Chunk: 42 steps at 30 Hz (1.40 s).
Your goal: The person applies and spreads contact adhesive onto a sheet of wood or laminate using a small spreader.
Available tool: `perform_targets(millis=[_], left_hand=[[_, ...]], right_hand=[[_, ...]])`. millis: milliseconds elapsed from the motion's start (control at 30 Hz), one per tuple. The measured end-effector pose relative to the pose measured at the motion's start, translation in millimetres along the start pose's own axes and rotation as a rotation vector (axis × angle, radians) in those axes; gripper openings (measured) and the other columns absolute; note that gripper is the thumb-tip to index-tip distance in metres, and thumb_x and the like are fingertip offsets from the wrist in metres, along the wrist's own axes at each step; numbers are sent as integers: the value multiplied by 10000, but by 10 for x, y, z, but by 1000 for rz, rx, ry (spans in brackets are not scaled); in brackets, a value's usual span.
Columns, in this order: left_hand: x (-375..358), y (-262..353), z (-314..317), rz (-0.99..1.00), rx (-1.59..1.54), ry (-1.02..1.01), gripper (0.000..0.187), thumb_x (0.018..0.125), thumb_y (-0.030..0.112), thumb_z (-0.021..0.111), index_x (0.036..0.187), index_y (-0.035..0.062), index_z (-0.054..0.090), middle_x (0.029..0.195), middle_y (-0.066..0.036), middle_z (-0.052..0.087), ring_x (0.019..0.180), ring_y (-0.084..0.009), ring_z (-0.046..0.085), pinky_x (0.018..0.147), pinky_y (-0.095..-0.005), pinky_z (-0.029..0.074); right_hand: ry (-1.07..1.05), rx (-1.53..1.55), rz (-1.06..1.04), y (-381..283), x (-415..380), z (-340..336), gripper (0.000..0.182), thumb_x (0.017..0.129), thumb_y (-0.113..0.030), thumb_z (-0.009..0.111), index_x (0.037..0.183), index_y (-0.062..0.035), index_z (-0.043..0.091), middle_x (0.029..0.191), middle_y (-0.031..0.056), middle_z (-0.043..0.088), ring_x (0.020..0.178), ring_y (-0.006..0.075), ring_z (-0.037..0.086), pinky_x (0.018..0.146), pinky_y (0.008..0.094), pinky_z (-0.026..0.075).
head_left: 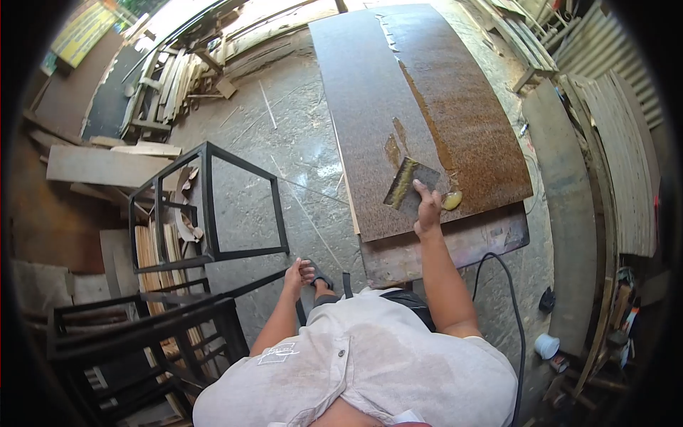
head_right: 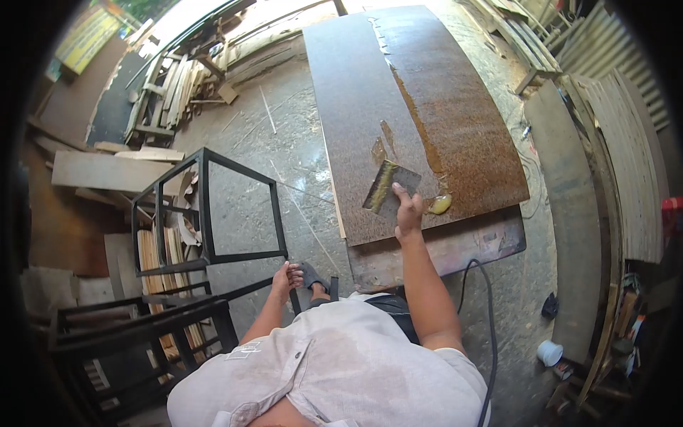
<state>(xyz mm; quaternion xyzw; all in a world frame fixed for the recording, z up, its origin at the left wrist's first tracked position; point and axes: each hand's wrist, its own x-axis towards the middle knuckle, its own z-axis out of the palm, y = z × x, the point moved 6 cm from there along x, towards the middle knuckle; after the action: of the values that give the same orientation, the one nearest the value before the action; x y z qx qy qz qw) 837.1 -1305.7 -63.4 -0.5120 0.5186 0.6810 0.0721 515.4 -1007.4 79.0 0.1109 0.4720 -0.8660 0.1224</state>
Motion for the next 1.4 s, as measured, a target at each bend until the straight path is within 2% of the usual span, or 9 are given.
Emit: perform_targets(millis=[267,333,567,933,1067,1133,1200,1333,1400], left_hand=[[1377,979,-677,-44,269,-141,485,1000,494,424,1122,86,656,889,-66,680,741,-182,640,704,-338,513],[1643,1368,-827,133,271,-282,488,991,509,436,1135,97,656,913,-74,684,752,-182,646,698,-332,512],[1868,2764,-631,301,319,-414,500,1008,480,419,1154,58,644,898,-77,691,774,-172,650,705,-324,507],[1662,3320,986,485,572,-707,452,1023,427,443,1169,41,629,877,-68,686,751,-140,631,693,-288,480],[1712,3508,1730,694,616,-786,363,1029,310,477,1153,2,624,857,-72,673,767,-131,603,713,-295,488],[1589,3697,2028,983,757,-709,347,1020,305,496,1159,16,628,874,-89,683,801,-155,629,751,-315,504],[1524,3813,2359,1030,823,-707,329,1011,293,510,1181,34,620,941,-126,695,847,-204,657,787,-341,510],[1517,4039,3015,1235,957,-642,320,990,264,516,1235,76,598,1107,-167,673,993,-314,643,873,-411,488],[1513,4121,3277,1583,974,-628,319,972,242,521,1256,118,596,1132,-158,667,1082,-338,603,934,-436,454]], right_hand=[[634,47,-270,320,-584,-700,364,869,-196,657,1161,18,618,1106,81,650,985,204,633,876,328,503],[996,-94,-24,707,-883,-834,392,877,-189,645,1208,16,606,1200,103,623,1055,224,609,910,340,494],[779,87,-74,1195,-778,-506,492,852,-228,675,1253,37,568,1277,139,578,1161,260,543,1014,395,423],[849,7,-158,1123,-758,-613,373,901,-210,626,1208,-1,598,1151,90,634,1036,227,604,899,369,484],[988,-189,-159,667,-850,-938,385,910,-191,616,1233,14,577,1189,108,623,1064,239,598,922,365,455],[1151,-311,-276,278,-844,-1074,406,912,-163,616,1258,37,547,1211,131,617,1089,253,596,942,372,443],[1226,-355,-448,-207,-756,-1087,420,918,-156,621,1252,77,520,1235,188,604,1113,284,591,963,381,437],[1181,-169,-564,-914,-241,-1091,391,917,-127,626,1258,42,538,1224,145,610,1136,252,576,972,364,422],[1127,-257,-611,-1220,58,-1118,396,914,-144,635,1255,35,542,1226,125,613,1119,232,577,973,348,413]])
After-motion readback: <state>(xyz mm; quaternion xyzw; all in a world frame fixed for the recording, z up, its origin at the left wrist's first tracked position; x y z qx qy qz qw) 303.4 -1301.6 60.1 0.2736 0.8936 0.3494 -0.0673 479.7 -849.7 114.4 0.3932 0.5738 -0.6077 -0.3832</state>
